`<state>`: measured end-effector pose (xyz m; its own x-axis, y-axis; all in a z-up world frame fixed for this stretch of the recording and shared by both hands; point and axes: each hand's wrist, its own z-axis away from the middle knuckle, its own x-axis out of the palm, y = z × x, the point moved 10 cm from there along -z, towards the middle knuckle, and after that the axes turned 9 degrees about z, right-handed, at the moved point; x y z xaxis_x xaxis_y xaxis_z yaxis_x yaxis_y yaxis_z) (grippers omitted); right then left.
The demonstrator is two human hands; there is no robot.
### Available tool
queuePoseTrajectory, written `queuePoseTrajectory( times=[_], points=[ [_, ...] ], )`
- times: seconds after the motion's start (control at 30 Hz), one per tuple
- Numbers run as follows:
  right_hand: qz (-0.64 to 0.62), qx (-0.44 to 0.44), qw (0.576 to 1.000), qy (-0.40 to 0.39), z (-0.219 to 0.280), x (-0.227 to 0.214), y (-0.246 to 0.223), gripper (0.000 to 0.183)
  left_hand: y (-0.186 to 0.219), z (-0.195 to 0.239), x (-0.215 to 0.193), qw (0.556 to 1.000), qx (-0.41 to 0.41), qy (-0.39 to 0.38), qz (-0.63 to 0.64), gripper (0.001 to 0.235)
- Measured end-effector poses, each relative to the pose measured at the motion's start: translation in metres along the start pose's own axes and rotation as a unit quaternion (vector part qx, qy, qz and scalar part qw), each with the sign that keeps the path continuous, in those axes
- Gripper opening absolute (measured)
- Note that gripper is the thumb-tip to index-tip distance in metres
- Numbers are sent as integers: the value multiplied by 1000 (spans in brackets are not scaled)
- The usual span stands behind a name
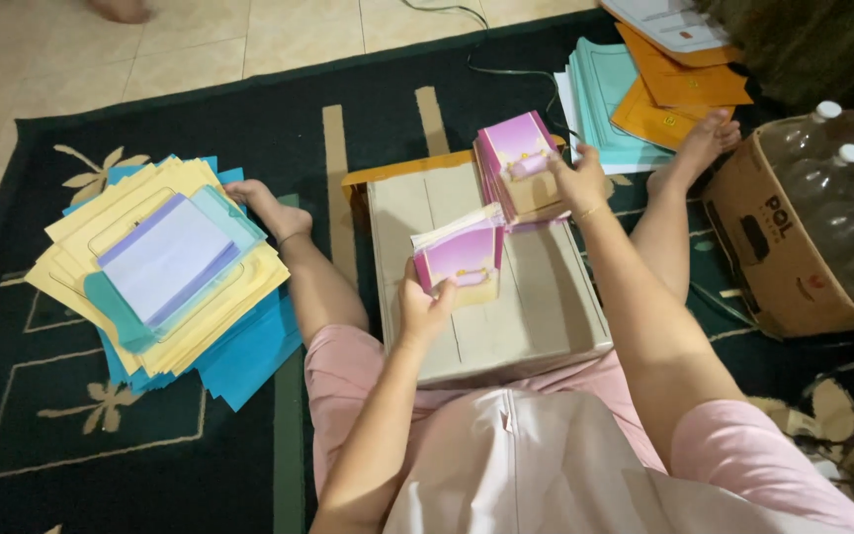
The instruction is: The person folds paper sheets into envelopes and stacks them on a wooden stand.
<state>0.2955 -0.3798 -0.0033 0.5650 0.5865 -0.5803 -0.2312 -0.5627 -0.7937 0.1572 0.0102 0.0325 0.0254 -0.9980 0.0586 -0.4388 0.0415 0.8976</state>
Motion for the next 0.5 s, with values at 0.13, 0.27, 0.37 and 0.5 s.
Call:
queuePoseTrajectory(
  times=[0.13, 0.27, 0.37, 0.5],
  points=[
    [150, 103, 971, -157, -14, 49, 29, 106, -6, 2, -3, 998, -41, 13, 35, 50],
    [201, 109, 959, -167, -41, 85, 60, 87, -18, 6, -3, 996, -64, 11, 53, 48],
    [230, 117, 940, -221, -28, 87, 45, 95, -13, 8, -2, 997, -65, 8, 49, 47],
    [190, 144, 948, -210, 21, 54, -3, 89, -18, 9, -1, 995, -72, 12, 64, 48]
  ],
)
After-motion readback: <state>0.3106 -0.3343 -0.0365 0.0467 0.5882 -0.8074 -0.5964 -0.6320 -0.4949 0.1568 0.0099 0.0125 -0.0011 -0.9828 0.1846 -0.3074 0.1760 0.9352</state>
